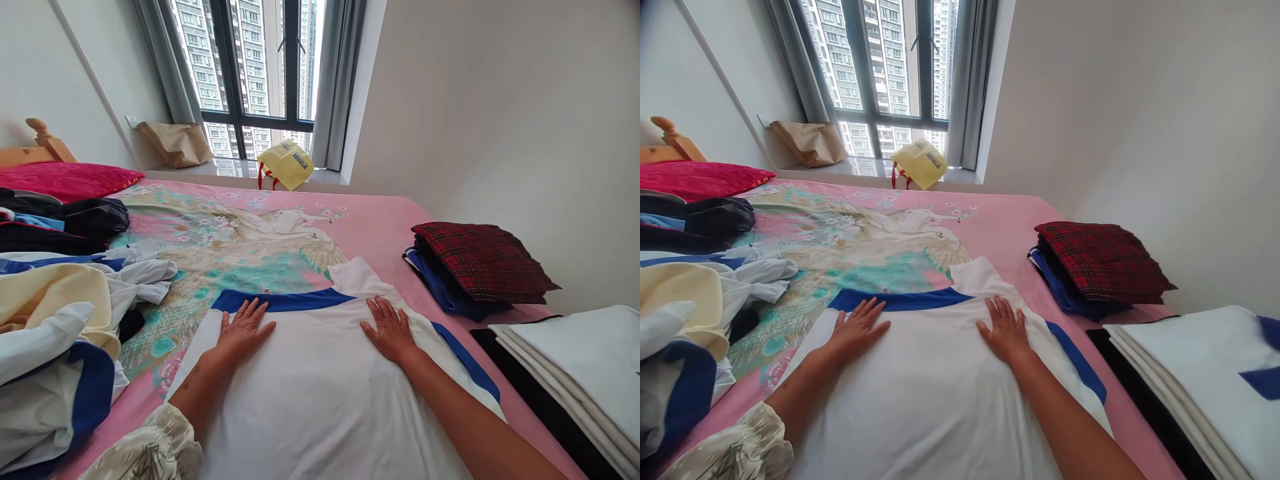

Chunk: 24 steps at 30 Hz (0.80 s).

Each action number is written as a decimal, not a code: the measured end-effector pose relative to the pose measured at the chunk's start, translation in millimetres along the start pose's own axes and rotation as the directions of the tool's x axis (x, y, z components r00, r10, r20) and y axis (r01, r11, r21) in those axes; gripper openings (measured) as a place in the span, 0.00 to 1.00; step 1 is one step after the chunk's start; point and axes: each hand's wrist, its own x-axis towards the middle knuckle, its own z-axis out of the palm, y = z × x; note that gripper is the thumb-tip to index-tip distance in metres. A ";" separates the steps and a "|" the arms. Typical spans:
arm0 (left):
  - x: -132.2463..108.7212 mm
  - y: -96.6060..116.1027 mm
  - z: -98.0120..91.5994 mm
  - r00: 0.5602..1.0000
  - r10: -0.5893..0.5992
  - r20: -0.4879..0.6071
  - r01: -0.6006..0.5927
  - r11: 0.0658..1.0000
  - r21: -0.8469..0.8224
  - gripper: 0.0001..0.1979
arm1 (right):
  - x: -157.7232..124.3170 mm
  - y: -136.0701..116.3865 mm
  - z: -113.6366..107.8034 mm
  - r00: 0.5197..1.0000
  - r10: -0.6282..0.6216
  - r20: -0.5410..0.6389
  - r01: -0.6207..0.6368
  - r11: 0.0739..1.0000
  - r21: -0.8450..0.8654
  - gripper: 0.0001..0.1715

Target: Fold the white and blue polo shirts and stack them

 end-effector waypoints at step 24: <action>5.0 5.2 22.4 0.981 -0.081 -0.177 0.066 0.994 -0.087 0.30 | 134.0 6.0 -52.7 0.962 0.274 -0.014 -0.234 0.845 0.481 0.24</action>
